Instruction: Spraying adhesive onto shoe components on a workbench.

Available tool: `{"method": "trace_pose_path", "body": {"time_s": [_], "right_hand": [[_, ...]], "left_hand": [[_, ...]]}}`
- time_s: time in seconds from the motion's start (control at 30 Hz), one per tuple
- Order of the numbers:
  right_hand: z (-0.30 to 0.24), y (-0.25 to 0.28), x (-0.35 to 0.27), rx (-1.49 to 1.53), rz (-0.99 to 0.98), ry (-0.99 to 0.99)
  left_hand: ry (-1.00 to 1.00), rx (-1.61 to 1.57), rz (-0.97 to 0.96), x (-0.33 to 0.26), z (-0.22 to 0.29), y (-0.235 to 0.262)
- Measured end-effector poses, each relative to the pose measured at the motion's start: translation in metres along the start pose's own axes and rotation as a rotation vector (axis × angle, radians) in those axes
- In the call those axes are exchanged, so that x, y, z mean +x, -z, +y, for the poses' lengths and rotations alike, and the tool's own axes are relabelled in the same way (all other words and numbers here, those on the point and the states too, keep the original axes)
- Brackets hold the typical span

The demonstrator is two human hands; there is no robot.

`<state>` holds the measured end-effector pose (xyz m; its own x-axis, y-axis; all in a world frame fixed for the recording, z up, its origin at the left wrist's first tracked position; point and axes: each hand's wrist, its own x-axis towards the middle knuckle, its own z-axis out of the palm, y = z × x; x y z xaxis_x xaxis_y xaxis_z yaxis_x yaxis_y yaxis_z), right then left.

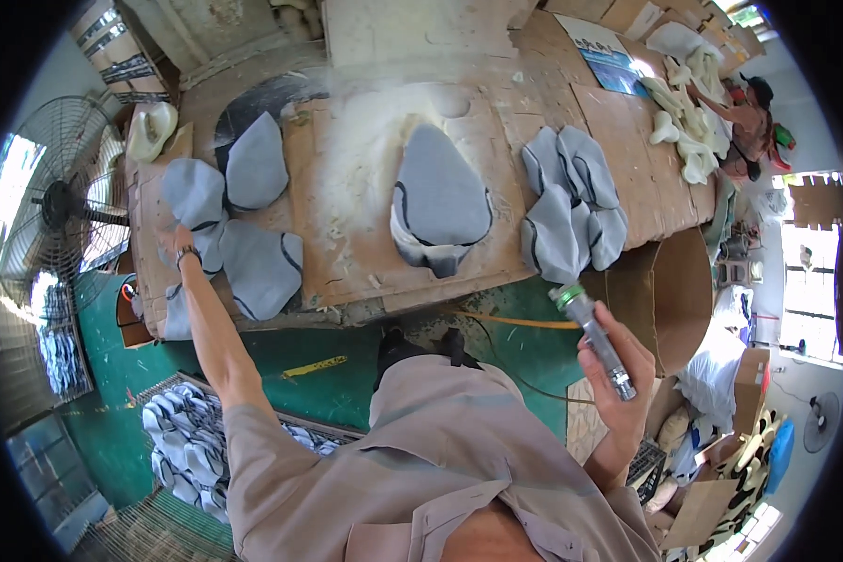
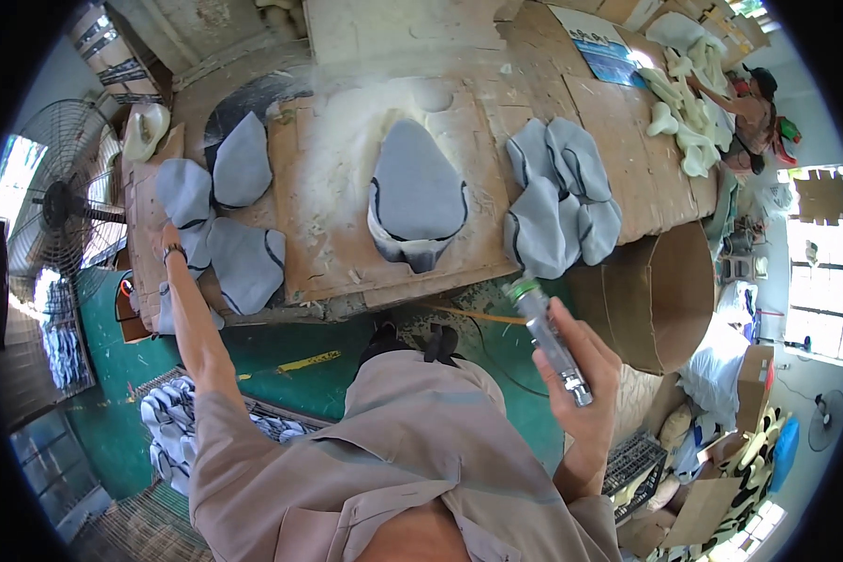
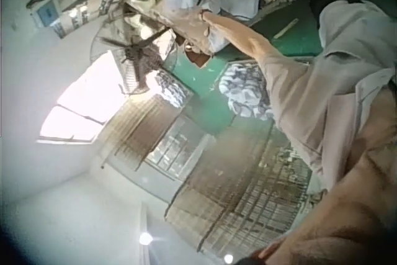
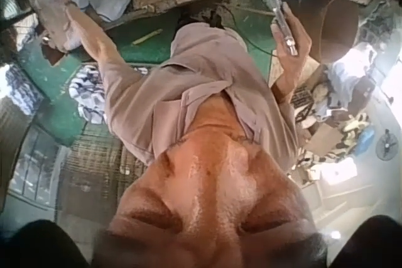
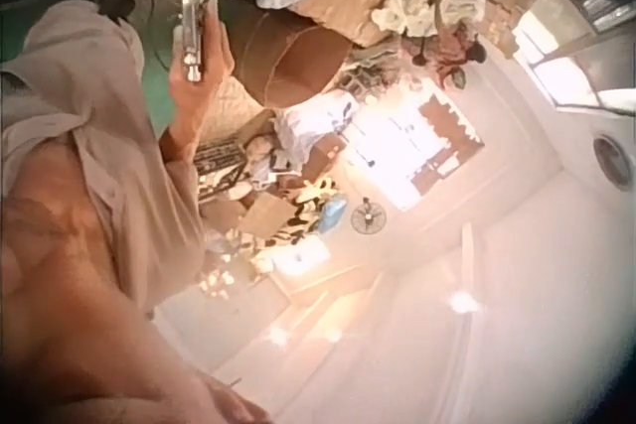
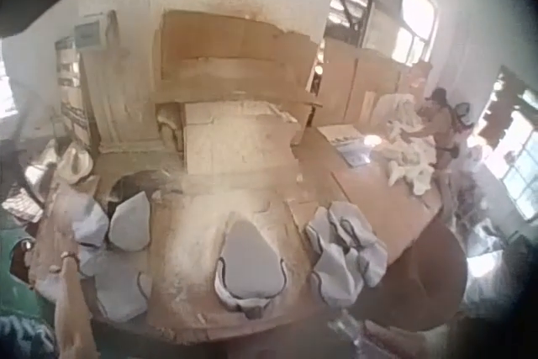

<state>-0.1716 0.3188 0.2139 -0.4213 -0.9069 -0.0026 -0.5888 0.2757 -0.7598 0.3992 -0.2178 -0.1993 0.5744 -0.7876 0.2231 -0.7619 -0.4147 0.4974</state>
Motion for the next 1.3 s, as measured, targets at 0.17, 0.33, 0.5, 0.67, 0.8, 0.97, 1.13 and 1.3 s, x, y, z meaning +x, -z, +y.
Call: {"method": "trace_pose_path", "body": {"time_s": [0.17,0.33,0.5,0.67,0.8,0.97,1.13,1.3], "right_hand": [[-0.008,0.029,-0.015,-0.08,0.001,-0.026],[0.003,0.052,-0.04,-0.121,-0.076,-0.077],[0.024,0.078,-0.072,-0.064,-0.101,-0.058],[0.06,0.096,-0.102,-0.005,-0.078,0.034],[0.065,0.105,-0.119,0.0,-0.164,0.054],[0.033,0.082,-0.133,-0.02,0.008,-0.008],[-0.016,0.034,-0.126,-0.078,0.08,0.044],[-0.083,-0.021,-0.115,-0.186,0.05,0.123]], "left_hand": [[-0.123,-0.678,-0.147,-0.12,-0.002,0.046],[-0.141,-0.885,-0.36,-0.299,-0.012,0.091],[0.159,-0.801,-0.671,-0.442,-0.063,0.107],[0.388,-0.566,-0.836,-0.534,-0.132,0.127],[0.509,-0.313,-0.911,-0.567,-0.174,0.151],[0.616,-0.272,-1.012,-0.578,-0.212,0.152],[0.683,-0.187,-1.166,-0.559,-0.243,0.136],[0.696,-0.213,-1.215,-0.521,-0.273,0.111]]}}
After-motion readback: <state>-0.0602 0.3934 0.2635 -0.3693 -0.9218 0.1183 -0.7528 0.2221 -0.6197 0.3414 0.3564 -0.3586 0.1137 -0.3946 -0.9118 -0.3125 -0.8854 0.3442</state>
